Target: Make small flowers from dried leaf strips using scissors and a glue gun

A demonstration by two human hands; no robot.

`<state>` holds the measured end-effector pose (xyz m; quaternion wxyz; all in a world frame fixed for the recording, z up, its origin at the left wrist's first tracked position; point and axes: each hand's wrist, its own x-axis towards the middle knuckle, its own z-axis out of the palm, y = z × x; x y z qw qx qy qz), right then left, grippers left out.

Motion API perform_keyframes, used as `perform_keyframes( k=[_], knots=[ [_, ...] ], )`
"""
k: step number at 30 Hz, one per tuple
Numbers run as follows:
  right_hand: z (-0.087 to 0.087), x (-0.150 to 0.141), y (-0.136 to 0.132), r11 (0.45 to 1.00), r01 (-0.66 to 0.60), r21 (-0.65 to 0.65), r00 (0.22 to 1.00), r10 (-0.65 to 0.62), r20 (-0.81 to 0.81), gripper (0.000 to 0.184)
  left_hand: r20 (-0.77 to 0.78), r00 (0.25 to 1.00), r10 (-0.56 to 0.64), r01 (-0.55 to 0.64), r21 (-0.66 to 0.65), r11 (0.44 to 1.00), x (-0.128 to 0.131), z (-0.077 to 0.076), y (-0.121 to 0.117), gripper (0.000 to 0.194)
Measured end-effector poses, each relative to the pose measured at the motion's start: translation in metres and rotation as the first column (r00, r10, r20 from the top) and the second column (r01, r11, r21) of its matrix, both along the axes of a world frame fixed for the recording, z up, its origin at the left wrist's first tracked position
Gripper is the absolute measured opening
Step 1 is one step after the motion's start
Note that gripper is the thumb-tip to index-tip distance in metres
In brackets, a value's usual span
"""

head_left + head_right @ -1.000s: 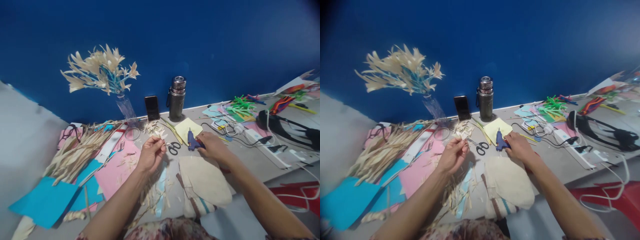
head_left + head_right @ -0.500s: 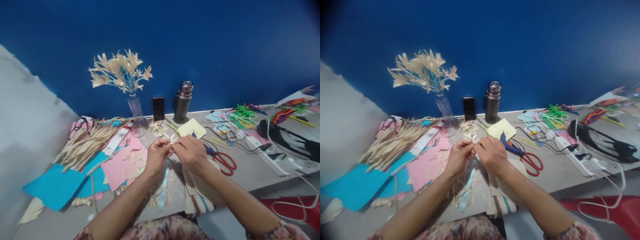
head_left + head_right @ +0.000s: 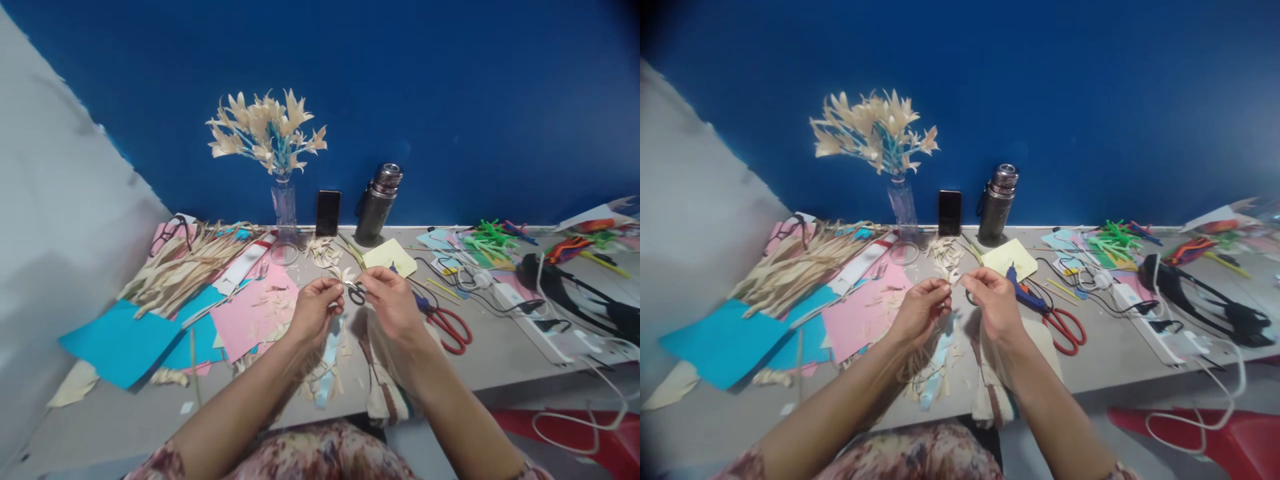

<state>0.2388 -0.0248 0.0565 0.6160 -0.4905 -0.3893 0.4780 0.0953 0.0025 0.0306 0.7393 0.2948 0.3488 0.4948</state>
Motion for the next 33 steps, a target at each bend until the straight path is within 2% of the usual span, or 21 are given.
perform_keyframes(
  k=[2, 8, 16, 23, 27, 33],
  knots=[
    [-0.002, -0.006, 0.004, 1.0, 0.013, -0.019, 1.0, -0.013, -0.004, 0.026, -0.008, 1.0, -0.012, 0.012, -0.037, 0.999, 0.001, 0.0, -0.002, 0.03],
    [-0.003, -0.012, 0.009, 0.994, 0.11, -0.009, 0.98, -0.107, 0.167, 0.024, -0.025, 1.0, 0.011, -0.012, -0.045, 0.999, 0.0, 0.002, -0.002, 0.028],
    [-0.008, -0.01, 0.011, 0.991, 0.135, 0.027, 0.932, -0.136, 0.336, 0.023, 0.006, 1.0, 0.02, -0.02, -0.034, 0.999, 0.0, 0.002, -0.002, 0.03],
    [-0.011, -0.009, 0.012, 0.989, 0.139, 0.045, 0.916, -0.146, 0.373, 0.023, 0.013, 1.0, 0.017, -0.017, -0.022, 1.0, 0.001, 0.0, -0.003, 0.03],
    [-0.015, -0.009, 0.01, 0.979, 0.152, 0.139, 0.884, -0.197, 0.425, 0.019, 0.016, 1.0, 0.007, -0.007, -0.016, 1.0, 0.001, 0.0, -0.004, 0.031],
    [-0.015, -0.012, 0.006, 0.939, 0.154, 0.307, 0.783, -0.305, 0.541, 0.012, 0.017, 1.0, -0.007, 0.007, -0.019, 1.0, 0.0, 0.002, -0.004, 0.033]
  ],
)
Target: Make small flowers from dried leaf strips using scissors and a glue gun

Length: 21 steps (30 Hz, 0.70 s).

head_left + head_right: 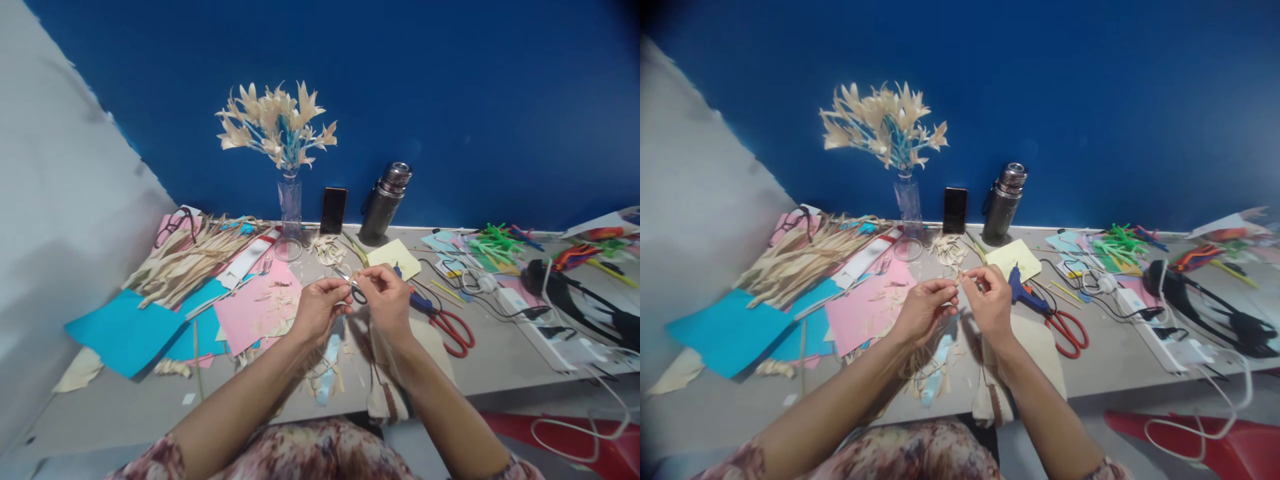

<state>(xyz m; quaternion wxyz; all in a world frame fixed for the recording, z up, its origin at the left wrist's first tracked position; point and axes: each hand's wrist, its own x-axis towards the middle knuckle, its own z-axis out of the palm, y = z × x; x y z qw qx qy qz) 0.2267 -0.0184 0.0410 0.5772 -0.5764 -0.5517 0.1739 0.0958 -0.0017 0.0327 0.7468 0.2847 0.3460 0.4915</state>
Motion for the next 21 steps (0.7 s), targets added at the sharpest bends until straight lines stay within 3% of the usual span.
perform_keyframes(
  k=[7, 11, 16, 21],
  knots=[
    [-0.002, -0.001, -0.002, 1.0, -0.004, 0.005, 1.0, 0.004, 0.002, 0.013, 0.002, 1.0, 0.004, -0.004, -0.014, 1.0, -0.001, 0.001, 0.0, 0.033],
    [-0.006, 0.0, 0.002, 0.995, -0.047, -0.09, 0.983, 0.03, -0.181, 0.017, -0.024, 1.0, 0.013, -0.013, -0.009, 1.0, -0.001, 0.001, 0.001, 0.032],
    [-0.003, 0.0, 0.01, 0.966, -0.163, -0.202, 0.827, 0.022, -0.562, 0.025, -0.049, 0.999, 0.02, -0.021, -0.033, 0.999, -0.002, 0.0, 0.001, 0.033],
    [0.002, 0.003, 0.015, 0.923, -0.323, -0.209, 0.641, 0.051, -0.766, 0.03, -0.06, 0.998, 0.015, -0.02, -0.084, 0.996, -0.004, -0.003, 0.004, 0.035]
  ],
)
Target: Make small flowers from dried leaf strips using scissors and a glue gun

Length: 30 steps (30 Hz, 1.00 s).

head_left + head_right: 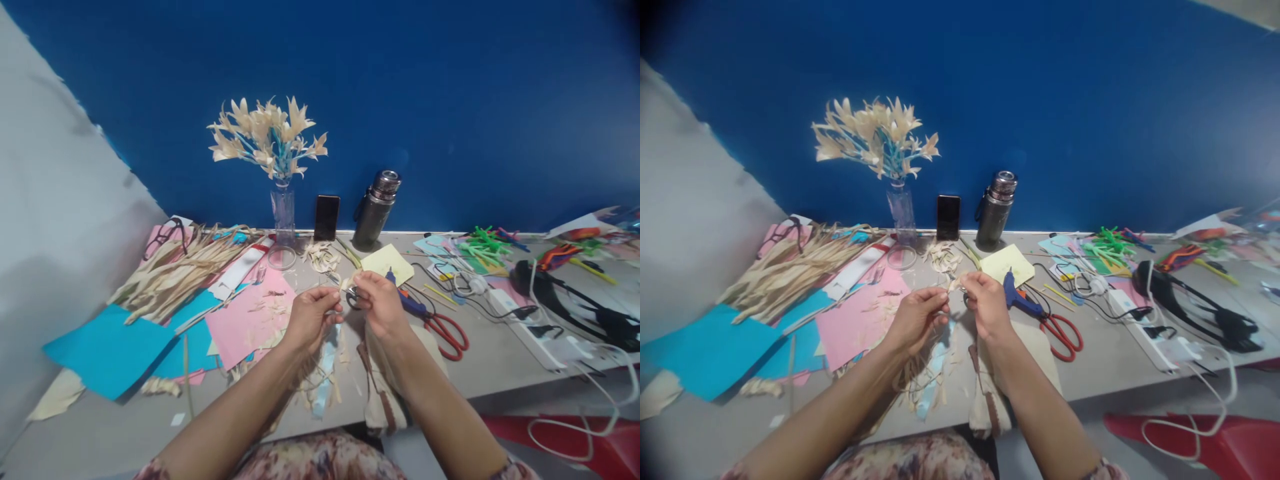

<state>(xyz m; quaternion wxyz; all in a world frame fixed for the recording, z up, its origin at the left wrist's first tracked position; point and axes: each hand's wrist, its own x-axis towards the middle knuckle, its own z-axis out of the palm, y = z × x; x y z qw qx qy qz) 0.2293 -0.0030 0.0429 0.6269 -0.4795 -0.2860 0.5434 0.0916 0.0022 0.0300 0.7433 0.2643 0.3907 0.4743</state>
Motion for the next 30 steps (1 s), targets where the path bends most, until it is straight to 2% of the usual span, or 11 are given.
perform_keyframes(
  k=[4, 8, 13, 18, 22, 30],
  knots=[
    [0.001, 0.002, 0.002, 0.997, -0.066, -0.047, 0.989, 0.059, -0.135, 0.033, -0.009, 1.0, 0.005, -0.005, -0.023, 1.0, 0.0, -0.004, 0.003, 0.036],
    [-0.001, 0.002, 0.003, 0.996, -0.072, -0.05, 0.991, 0.065, -0.12, 0.03, -0.017, 1.0, 0.017, -0.017, -0.022, 1.0, 0.001, -0.008, 0.004, 0.034],
    [-0.006, -0.003, 0.0, 1.0, 0.026, 0.0, 0.998, -0.026, 0.065, 0.029, -0.035, 0.999, 0.016, -0.017, -0.023, 1.0, 0.002, -0.006, 0.004, 0.028],
    [-0.012, -0.006, -0.001, 0.991, 0.099, 0.089, 0.935, -0.123, 0.333, 0.026, -0.029, 1.0, -0.002, 0.001, -0.03, 1.0, 0.003, -0.002, 0.003, 0.022],
    [-0.02, -0.004, 0.0, 0.983, 0.087, 0.164, 0.871, -0.155, 0.466, 0.023, -0.009, 1.0, 0.001, -0.001, -0.004, 1.0, 0.002, -0.003, 0.002, 0.022],
    [-0.025, -0.001, -0.002, 0.972, 0.044, 0.229, 0.774, -0.178, 0.608, 0.021, -0.027, 1.0, 0.003, -0.001, 0.045, 0.999, 0.001, -0.006, 0.002, 0.028]
  ],
)
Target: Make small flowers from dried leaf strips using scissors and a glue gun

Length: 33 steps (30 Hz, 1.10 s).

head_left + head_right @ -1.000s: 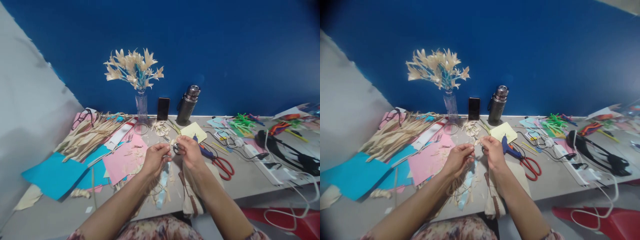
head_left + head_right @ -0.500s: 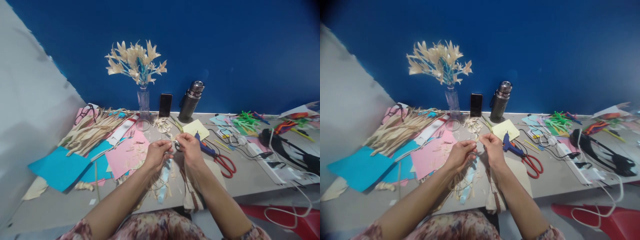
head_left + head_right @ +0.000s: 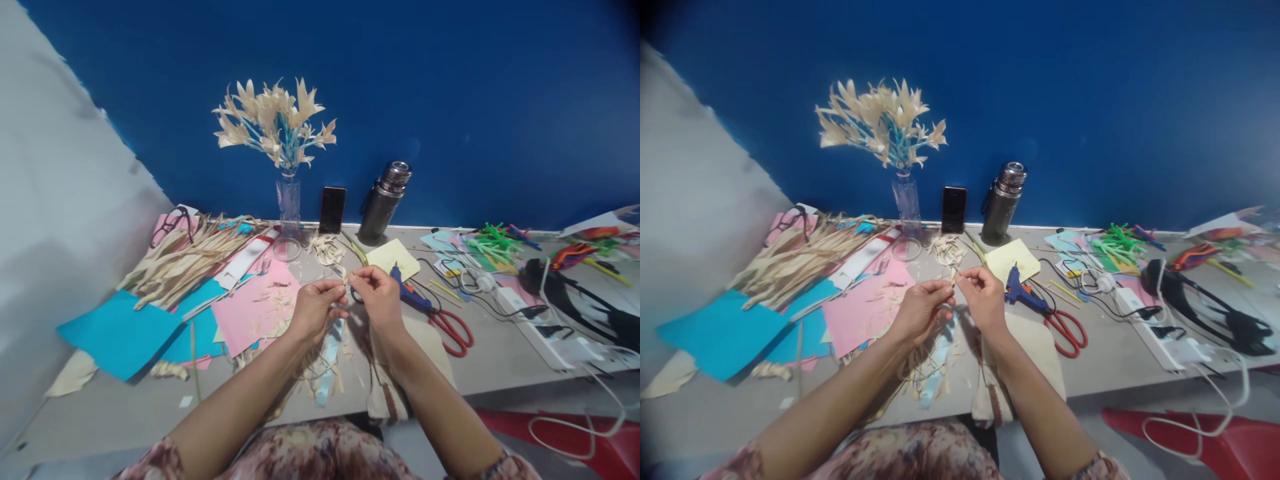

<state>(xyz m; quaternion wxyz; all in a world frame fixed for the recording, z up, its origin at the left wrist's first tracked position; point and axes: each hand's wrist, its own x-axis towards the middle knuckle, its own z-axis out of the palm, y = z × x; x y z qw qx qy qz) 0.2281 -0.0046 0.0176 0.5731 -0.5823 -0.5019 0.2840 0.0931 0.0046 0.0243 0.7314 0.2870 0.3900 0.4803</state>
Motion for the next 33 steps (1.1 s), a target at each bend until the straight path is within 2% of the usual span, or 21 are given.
perform_keyframes(
  k=[4, 9, 24, 28, 33],
  knots=[
    [0.002, -0.002, -0.002, 0.998, 0.042, 0.05, 0.995, -0.046, 0.085, 0.017, -0.03, 0.999, 0.016, -0.014, 0.042, 0.999, 0.0, -0.002, -0.001, 0.031],
    [0.006, -0.005, -0.006, 0.997, 0.058, 0.06, 0.992, -0.064, 0.113, 0.016, -0.056, 0.998, 0.02, -0.015, 0.082, 0.997, 0.001, -0.002, -0.002, 0.03],
    [0.01, -0.013, -0.014, 0.968, 0.096, 0.231, 0.941, -0.164, 0.297, 0.007, -0.088, 0.996, -0.001, 0.01, 0.111, 0.994, 0.002, -0.001, -0.005, 0.027],
    [0.01, -0.014, -0.016, 0.97, 0.081, 0.228, 0.938, -0.152, 0.313, 0.007, -0.101, 0.995, 0.008, 0.003, 0.11, 0.994, 0.002, -0.002, -0.004, 0.025],
    [0.01, -0.008, -0.022, 0.983, 0.031, 0.181, 0.962, -0.078, 0.261, 0.004, -0.141, 0.988, 0.069, -0.046, 0.162, 0.986, -0.003, -0.005, -0.001, 0.02]
  ],
)
